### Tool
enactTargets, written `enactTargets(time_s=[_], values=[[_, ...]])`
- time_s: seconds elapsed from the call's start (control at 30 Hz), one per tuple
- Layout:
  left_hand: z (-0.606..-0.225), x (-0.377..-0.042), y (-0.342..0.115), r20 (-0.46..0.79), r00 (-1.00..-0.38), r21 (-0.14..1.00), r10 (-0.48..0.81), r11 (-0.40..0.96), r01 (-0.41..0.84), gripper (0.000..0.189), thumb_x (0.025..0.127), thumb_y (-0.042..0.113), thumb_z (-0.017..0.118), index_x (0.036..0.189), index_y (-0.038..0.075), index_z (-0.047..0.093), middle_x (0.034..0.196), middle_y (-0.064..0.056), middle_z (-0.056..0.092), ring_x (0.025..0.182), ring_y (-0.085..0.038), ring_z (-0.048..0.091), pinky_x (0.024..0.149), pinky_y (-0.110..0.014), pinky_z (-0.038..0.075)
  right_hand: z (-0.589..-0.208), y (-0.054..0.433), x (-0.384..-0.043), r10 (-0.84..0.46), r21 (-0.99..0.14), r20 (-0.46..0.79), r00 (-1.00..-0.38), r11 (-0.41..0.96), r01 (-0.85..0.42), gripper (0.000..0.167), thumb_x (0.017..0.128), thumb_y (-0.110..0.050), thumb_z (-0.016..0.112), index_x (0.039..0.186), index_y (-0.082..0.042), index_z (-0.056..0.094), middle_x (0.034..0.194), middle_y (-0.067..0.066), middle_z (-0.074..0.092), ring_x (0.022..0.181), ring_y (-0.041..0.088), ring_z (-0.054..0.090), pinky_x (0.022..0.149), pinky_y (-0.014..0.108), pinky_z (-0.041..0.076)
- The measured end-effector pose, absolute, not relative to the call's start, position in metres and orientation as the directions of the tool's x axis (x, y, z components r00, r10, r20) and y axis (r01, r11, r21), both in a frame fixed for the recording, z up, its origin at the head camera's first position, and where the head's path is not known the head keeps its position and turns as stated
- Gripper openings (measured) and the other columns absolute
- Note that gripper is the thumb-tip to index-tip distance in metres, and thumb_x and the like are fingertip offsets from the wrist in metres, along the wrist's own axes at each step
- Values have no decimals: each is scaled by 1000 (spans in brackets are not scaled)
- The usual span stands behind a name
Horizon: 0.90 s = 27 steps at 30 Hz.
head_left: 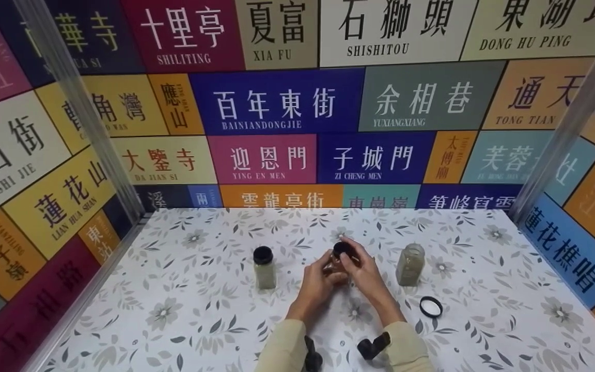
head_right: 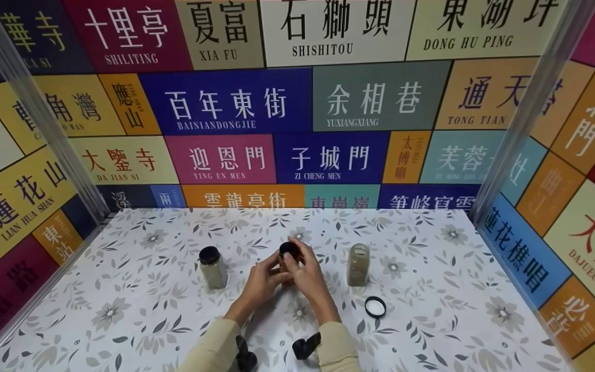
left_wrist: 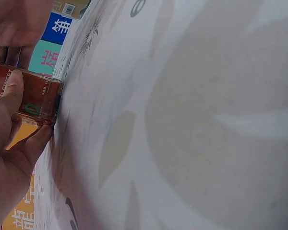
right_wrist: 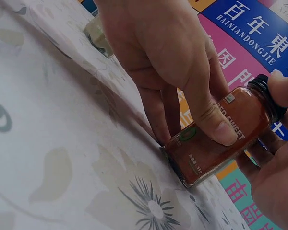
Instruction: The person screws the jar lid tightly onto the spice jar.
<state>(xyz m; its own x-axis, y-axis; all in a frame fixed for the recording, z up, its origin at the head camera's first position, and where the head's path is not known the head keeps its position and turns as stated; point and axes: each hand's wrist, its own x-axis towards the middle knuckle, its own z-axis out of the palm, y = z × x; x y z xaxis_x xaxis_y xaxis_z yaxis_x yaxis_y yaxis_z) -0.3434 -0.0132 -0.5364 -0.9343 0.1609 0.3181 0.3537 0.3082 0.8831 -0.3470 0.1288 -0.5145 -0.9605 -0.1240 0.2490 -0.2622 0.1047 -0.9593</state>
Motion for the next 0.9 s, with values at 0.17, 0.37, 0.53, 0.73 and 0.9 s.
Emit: enactTargets(time_s=[0.17,0.37,0.53,0.73,0.9], values=[[-537,-344,-13,333,-930,877,154,312,366,58,86,14,75,141,10,57,129,-17,68,109,-27,72,93,-25,58,-516,125,-348,-86,-946,298,-951,101,-306,41,100,-11,59,140,-1,51,144,24,53,135,38,51,115,43,41],[-537,-343,-13,356,-924,862,141,331,383,59,86,14,76,141,4,56,128,-20,68,104,-28,74,89,-25,59,-516,121,-347,-44,-950,293,-955,96,-296,44,98,-9,63,136,2,46,138,23,55,132,37,53,115,50,40],[-536,-343,-14,354,-921,861,160,329,388,54,89,13,74,141,9,57,132,-16,67,108,-29,73,89,-23,59,-515,120,-346,-35,-959,265,-964,96,-267,46,96,-10,65,135,2,43,135,24,56,132,37,53,114,51,41],[-535,-342,-14,330,-929,875,169,316,368,53,89,15,73,140,16,58,130,-12,69,111,-26,72,92,-25,58,-511,125,-344,-78,-972,219,-973,73,-225,50,101,-15,59,146,-2,42,148,24,49,141,37,46,117,39,38],[-535,-342,-13,331,-930,874,158,321,366,56,87,16,74,141,13,57,132,-15,67,111,-29,71,96,-29,58,-512,128,-345,-123,-976,202,-972,56,-210,49,104,-16,51,151,-4,41,157,24,39,146,36,38,108,14,35]])
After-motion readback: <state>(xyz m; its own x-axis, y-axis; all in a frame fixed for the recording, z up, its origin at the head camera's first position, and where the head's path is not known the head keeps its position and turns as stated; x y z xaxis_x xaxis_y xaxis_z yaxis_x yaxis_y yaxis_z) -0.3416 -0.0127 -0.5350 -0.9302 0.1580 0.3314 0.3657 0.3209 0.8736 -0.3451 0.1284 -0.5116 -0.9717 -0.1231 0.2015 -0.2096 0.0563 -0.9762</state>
